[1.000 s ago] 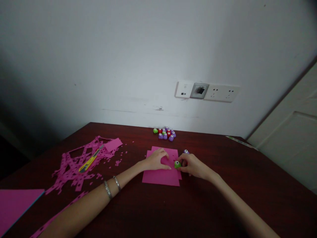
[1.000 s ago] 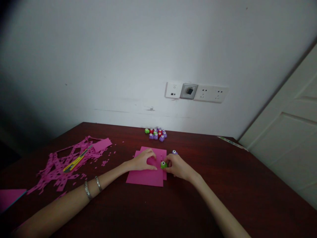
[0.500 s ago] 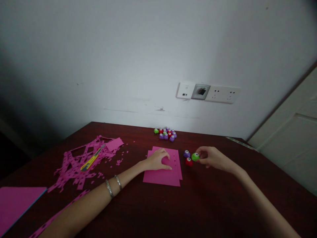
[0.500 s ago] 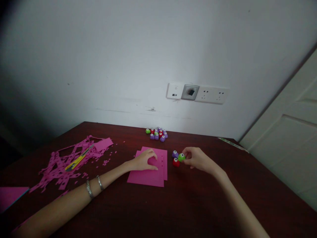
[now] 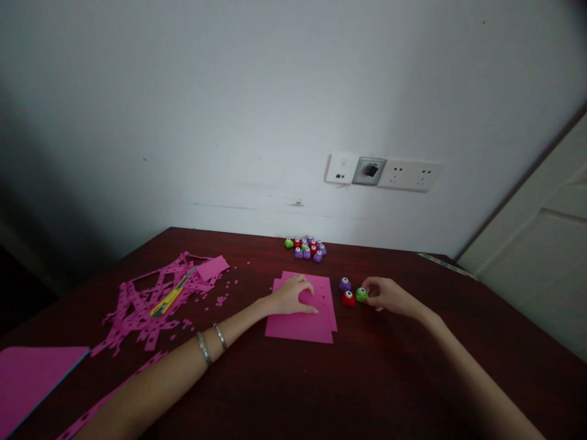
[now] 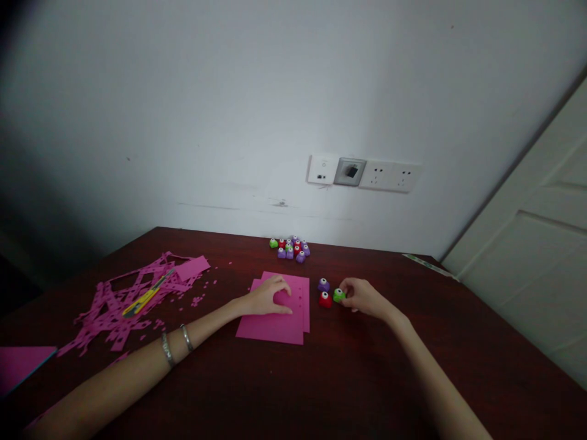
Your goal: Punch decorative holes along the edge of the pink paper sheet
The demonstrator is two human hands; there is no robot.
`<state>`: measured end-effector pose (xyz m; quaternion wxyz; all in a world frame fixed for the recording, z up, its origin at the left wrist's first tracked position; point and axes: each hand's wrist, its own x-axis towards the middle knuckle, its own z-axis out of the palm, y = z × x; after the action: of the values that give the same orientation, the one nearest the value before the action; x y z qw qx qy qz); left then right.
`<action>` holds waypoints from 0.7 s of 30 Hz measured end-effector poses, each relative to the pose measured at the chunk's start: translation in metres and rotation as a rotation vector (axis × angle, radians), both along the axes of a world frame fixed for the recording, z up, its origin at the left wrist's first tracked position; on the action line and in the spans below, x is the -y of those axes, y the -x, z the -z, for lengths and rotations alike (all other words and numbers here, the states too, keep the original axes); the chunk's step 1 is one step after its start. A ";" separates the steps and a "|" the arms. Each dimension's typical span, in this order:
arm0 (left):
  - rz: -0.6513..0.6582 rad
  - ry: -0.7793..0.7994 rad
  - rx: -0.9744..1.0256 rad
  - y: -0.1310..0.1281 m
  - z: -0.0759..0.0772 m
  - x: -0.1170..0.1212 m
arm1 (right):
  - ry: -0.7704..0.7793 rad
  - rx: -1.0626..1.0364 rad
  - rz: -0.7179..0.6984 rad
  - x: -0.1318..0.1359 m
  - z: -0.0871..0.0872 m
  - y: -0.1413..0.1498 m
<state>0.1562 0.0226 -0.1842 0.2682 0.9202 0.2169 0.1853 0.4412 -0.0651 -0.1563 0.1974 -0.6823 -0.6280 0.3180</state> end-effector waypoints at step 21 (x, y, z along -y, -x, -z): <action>0.000 -0.013 0.012 0.000 0.002 0.001 | -0.424 0.573 0.238 -0.004 0.047 -0.015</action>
<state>0.1563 0.0215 -0.1861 0.2636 0.9208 0.2139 0.1920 0.4565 -0.0615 -0.2036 0.1859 -0.7558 -0.6261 -0.0481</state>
